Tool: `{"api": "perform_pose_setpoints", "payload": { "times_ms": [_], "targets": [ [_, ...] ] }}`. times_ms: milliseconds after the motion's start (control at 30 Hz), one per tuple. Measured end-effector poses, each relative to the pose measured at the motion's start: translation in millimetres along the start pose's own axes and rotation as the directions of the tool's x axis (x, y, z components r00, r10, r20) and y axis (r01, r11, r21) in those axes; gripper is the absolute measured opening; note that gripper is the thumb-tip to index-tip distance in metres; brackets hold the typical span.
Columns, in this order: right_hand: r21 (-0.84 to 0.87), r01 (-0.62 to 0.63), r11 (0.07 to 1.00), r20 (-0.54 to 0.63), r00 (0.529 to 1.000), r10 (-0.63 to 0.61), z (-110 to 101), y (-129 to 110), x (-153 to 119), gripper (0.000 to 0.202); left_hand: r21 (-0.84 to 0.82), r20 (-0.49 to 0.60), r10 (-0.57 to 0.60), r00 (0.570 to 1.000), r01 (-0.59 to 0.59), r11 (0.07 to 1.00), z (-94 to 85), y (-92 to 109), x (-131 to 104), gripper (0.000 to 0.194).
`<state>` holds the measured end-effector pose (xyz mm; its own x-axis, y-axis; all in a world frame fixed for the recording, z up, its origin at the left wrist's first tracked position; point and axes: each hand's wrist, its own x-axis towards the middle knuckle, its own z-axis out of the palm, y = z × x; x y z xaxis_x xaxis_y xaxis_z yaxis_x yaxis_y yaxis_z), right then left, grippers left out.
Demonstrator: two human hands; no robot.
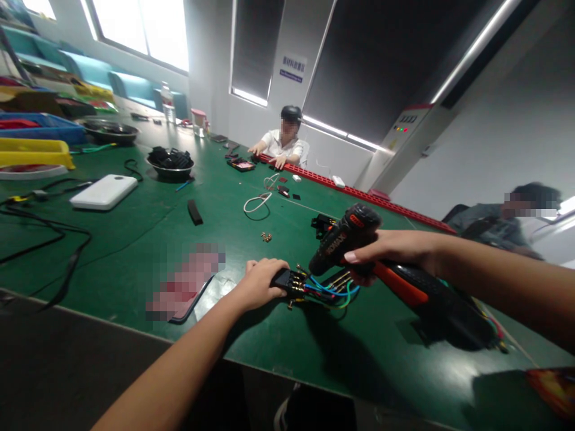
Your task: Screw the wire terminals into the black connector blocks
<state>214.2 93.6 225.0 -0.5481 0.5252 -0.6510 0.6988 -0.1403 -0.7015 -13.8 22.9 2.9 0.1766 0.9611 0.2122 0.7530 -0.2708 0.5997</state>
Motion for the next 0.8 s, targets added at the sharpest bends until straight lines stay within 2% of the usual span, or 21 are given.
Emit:
{"api": "perform_pose_setpoints", "payload": {
  "times_ms": [200, 367, 533, 800],
  "targets": [
    [0.051, -0.009, 0.999, -0.068, 0.998, 0.013, -9, 8, 1, 0.042, -0.002, -0.005, -0.014, 1.0, 0.014, 1.0, 0.4, 0, 1, 0.042],
    [0.024, 0.001, 1.0, -0.052, 0.999, 0.001, -11, 14, -5, 0.04, 0.007, -0.028, -0.03, 0.999, 0.031, 1.0, -1.5, 0, 3, 0.04],
    [-0.023, -0.03, 0.999, -0.033, 0.999, 0.029, -5, 7, -4, 0.039, -0.014, -0.021, -0.027, 0.999, 0.027, 1.0, -1.2, -2, 3, 0.042],
    [-0.001, 0.024, 1.0, -0.007, 1.0, -0.024, -4, 6, 0, 0.043, -0.046, -0.003, -0.021, 1.0, 0.02, 0.999, -2.7, -3, 5, 0.043]
  ]
}}
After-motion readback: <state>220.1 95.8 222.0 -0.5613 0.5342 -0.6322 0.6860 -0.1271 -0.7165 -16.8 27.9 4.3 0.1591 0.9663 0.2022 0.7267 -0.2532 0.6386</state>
